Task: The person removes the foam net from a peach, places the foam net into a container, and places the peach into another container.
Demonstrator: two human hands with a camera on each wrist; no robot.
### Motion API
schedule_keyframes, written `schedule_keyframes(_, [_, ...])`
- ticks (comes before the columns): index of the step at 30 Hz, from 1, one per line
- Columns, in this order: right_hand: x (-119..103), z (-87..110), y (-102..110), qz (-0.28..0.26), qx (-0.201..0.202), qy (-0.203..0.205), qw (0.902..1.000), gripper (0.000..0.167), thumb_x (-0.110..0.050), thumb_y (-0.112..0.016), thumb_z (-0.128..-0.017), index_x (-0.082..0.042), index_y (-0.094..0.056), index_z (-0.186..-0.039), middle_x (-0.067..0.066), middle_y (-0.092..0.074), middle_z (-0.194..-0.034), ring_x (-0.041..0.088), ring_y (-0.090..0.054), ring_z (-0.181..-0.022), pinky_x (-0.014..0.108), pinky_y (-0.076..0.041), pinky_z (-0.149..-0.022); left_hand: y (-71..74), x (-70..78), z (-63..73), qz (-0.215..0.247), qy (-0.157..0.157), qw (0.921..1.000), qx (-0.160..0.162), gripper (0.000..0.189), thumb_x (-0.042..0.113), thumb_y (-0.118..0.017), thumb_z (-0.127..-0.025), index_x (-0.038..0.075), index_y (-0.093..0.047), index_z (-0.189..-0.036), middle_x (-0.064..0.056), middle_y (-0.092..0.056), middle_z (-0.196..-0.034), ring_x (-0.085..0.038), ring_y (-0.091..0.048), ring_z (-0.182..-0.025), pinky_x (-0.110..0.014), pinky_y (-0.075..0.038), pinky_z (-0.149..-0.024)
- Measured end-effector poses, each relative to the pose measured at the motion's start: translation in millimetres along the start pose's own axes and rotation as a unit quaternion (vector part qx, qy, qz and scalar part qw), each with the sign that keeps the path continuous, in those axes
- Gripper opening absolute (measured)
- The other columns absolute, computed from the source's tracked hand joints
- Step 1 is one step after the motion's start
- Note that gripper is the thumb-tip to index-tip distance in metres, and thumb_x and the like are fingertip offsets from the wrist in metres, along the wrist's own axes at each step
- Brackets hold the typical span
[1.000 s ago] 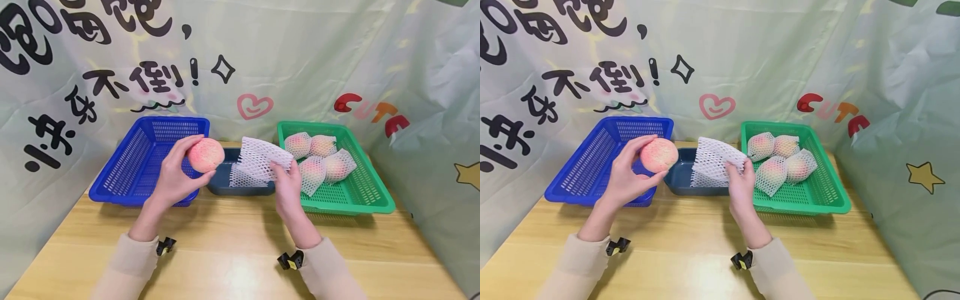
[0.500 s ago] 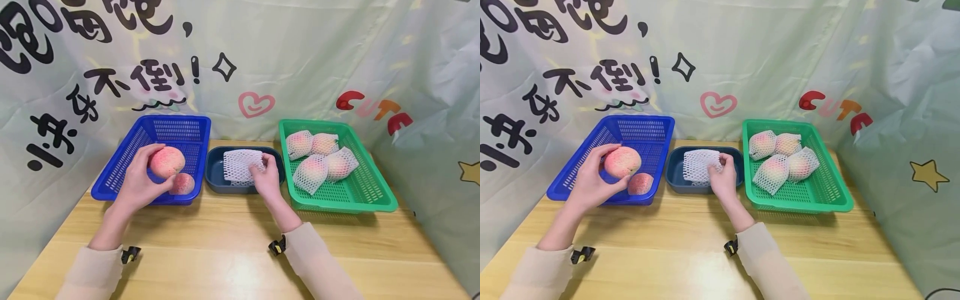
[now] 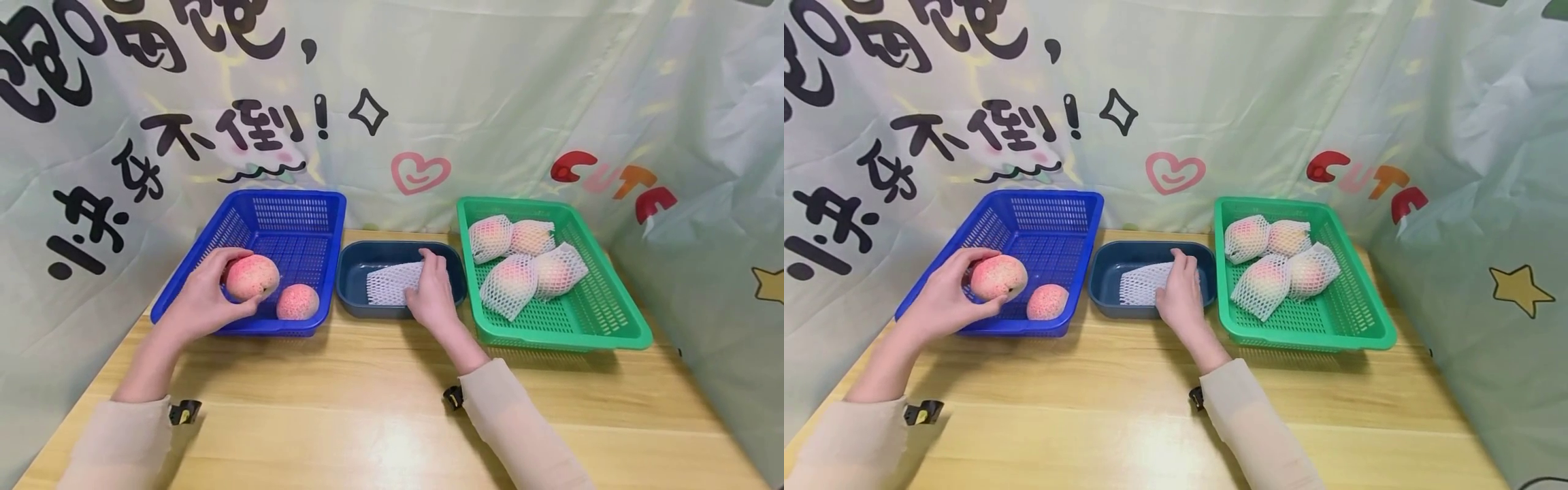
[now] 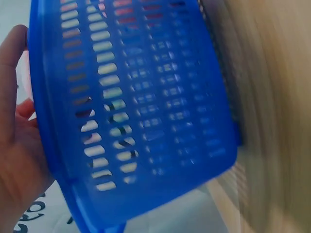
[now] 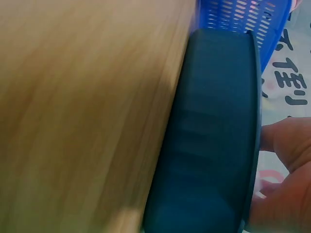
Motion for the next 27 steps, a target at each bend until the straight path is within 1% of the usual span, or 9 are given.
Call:
schedule_keyframes(3, [2, 1.2, 0, 0.032, 0.018, 0.029, 0.9989, 0.074, 0.002, -0.079, -0.086, -0.001, -0.042, -0.15, 0.024, -0.039, -0.146, 0.043, -0.042, -0.133, 0.053, -0.038, -0.112, 1.7, -9.7, -0.1, -0.002, 0.01, 0.9997, -0.023, 0.076, 0.011, -0.093, -0.074, 0.001, -0.053, -0.138, -0.017, -0.058, -0.128, -0.031, -0.058, -0.11, -0.008, -0.039, -0.086])
schedule_keyframes(4, [2, 1.6, 0, 0.041, 0.021, 0.041, 0.9981, 0.07, 0.002, -0.079, -0.085, -0.001, -0.046, -0.147, 0.023, -0.039, -0.146, 0.043, -0.04, -0.135, 0.053, -0.036, -0.113, 2.3, -12.6, -0.3, -0.004, 0.015, 0.9994, -0.031, 0.076, 0.013, -0.093, -0.075, 0.002, -0.053, -0.138, -0.017, -0.058, -0.129, -0.031, -0.058, -0.111, -0.012, -0.042, -0.088])
schedule_keyframes(7, [4, 3.0, 0, 0.048, 0.017, 0.071, 0.9962, 0.052, 0.001, -0.079, -0.087, -0.003, -0.06, -0.136, 0.019, -0.045, -0.145, 0.04, -0.039, -0.138, 0.053, -0.034, -0.115, 3.8, -20.0, -1.3, -0.002, 0.031, 0.9979, -0.057, 0.075, 0.017, -0.093, -0.078, 0.002, -0.053, -0.139, -0.02, -0.058, -0.133, -0.037, -0.058, -0.117, -0.036, -0.051, -0.097])
schedule_keyframes(10, [4, 4.8, 1, 0.044, -0.002, 0.085, 0.9954, 0.034, -0.004, -0.075, -0.091, -0.006, -0.069, -0.125, 0.016, -0.055, -0.138, 0.038, -0.047, -0.134, 0.053, -0.04, -0.111, 4.1, -25.5, -3.4, 0.005, 0.047, 0.9949, -0.089, 0.074, 0.023, -0.092, -0.081, 0.003, -0.053, -0.141, -0.023, -0.057, -0.136, -0.042, -0.056, -0.122, -0.062, -0.047, -0.1])
schedule_keyframes(11, [4, 5.4, 1, 0.043, -0.012, 0.083, 0.9955, 0.03, -0.006, -0.073, -0.093, -0.008, -0.071, -0.123, 0.015, -0.058, -0.135, 0.037, -0.05, -0.131, 0.053, -0.042, -0.109, 3.9, -27.3, -4.4, 0.009, 0.052, 0.9936, -0.1, 0.074, 0.026, -0.091, -0.082, 0.003, -0.053, -0.142, -0.024, -0.057, -0.138, -0.043, -0.055, -0.123, -0.065, -0.046, -0.1])
schedule_keyframes(14, [3, 6.6, 2, 0.048, -0.043, 0.067, 0.9957, 0.024, -0.013, -0.068, -0.098, -0.012, -0.074, -0.122, 0.011, -0.065, -0.129, 0.034, -0.059, -0.122, 0.052, -0.051, -0.099, 3.3, -31.8, -7.9, 0.016, 0.067, 0.989, -0.131, 0.076, 0.032, -0.09, -0.083, 0.005, -0.054, -0.143, -0.024, -0.056, -0.14, -0.044, -0.054, -0.126, -0.067, -0.044, -0.103])
schedule_keyframes(18, [4, 6.6, 0, 0.074, -0.081, 0.052, 0.9926, 0.024, -0.019, -0.064, -0.102, -0.015, -0.075, -0.123, 0.007, -0.071, -0.124, 0.03, -0.065, -0.113, 0.05, -0.055, -0.091, 2.8, -38.0, -12.2, 0.022, 0.083, 0.9836, -0.159, 0.075, 0.035, -0.091, -0.082, 0.009, -0.056, -0.143, -0.022, -0.06, -0.138, -0.041, -0.057, -0.123, -0.064, -0.045, -0.102])
schedule_keyframes(22, [4, 5.9, -2, 0.102, -0.1, 0.052, 0.9884, 0.025, -0.022, -0.062, -0.103, -0.016, -0.076, -0.123, 0.006, -0.073, -0.124, 0.029, -0.066, -0.115, 0.05, -0.055, -0.091, 1.3, -43.2, -15.8, 0.024, 0.091, 0.9779, -0.187, 0.074, 0.038, -0.09, -0.081, 0.012, -0.058, -0.143, -0.018, -0.063, -0.135, -0.036, -0.058, -0.12, -0.061, -0.046, -0.099])
schedule_keyframes(27, [5, 5.2, -3, 0.124, -0.114, 0.051, 0.9844, 0.027, -0.025, -0.059, -0.105, -0.019, -0.076, -0.125, 0.005, -0.074, -0.125, 0.028, -0.068, -0.115, 0.051, -0.056, -0.089, 0.6, -48.4, -18.9, 0.041, 0.097, 0.9707, -0.216, 0.072, 0.035, -0.09, -0.082, 0.011, -0.059, -0.142, -0.015, -0.064, -0.135, -0.033, -0.058, -0.121, -0.057, -0.047, -0.099])
Point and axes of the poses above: each hand's wrist, its own z-axis away from the middle knuckle, its own y-axis out of the back of the hand, x = y × z, the point moved 2 cm from there along -z, towards the middle knuckle
